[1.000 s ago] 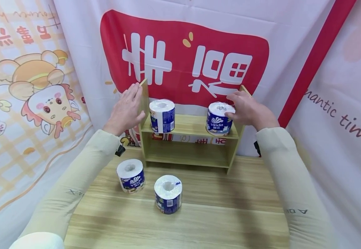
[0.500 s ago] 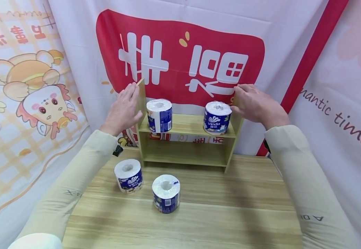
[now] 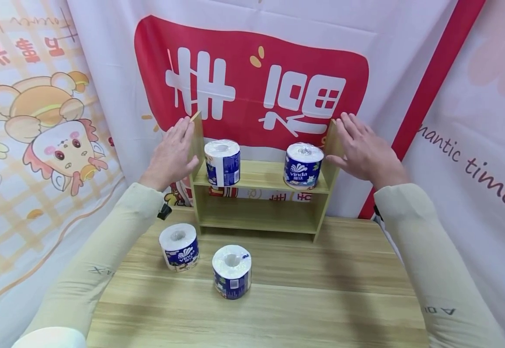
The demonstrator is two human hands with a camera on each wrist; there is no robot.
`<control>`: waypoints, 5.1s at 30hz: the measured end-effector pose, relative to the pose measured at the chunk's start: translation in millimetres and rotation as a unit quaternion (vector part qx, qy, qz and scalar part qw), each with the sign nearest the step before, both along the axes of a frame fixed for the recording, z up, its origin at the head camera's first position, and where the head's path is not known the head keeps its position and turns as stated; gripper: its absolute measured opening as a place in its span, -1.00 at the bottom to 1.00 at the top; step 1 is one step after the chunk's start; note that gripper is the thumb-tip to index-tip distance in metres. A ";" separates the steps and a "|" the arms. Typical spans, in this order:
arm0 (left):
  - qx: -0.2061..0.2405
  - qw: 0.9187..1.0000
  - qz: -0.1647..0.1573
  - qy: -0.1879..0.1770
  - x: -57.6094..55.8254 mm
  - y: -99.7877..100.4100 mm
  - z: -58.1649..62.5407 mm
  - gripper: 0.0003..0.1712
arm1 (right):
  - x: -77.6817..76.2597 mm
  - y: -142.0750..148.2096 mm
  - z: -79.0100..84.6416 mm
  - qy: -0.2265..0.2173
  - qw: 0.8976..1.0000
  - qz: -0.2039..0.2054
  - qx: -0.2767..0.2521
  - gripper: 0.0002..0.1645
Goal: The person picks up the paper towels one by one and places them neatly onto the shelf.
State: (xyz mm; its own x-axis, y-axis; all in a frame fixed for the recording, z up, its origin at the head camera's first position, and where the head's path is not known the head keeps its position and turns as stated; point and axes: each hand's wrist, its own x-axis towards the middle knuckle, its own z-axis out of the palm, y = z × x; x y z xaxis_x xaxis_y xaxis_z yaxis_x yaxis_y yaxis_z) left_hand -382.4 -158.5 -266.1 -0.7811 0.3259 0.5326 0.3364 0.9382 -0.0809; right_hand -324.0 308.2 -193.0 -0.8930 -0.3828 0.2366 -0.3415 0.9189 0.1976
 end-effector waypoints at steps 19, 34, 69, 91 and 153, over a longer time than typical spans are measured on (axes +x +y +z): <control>0.002 1.000 0.002 0.002 0.0 1.1 -0.7 0.10 | -9.8 13.0 -38.6 0.005 1.000 -0.025 -0.006 0.29; -0.005 1.000 -0.001 -0.001 1.0 -2.5 2.3 0.13 | -13.7 10.4 -48.1 0.010 0.999 -0.029 -0.029 0.30; -0.027 0.998 -0.018 -0.059 17.0 4.0 30.6 0.11 | -14.6 10.3 -53.6 0.017 0.998 -0.032 -0.050 0.33; -0.061 0.990 -0.055 -0.117 51.0 4.8 35.0 0.08 | -15.7 10.2 -51.5 0.015 0.998 -0.033 -0.045 0.34; -0.135 0.907 -0.232 -0.325 125.0 52.7 -117.0 -0.17 | -17.3 6.6 -52.1 0.005 0.997 -0.048 -0.063 0.40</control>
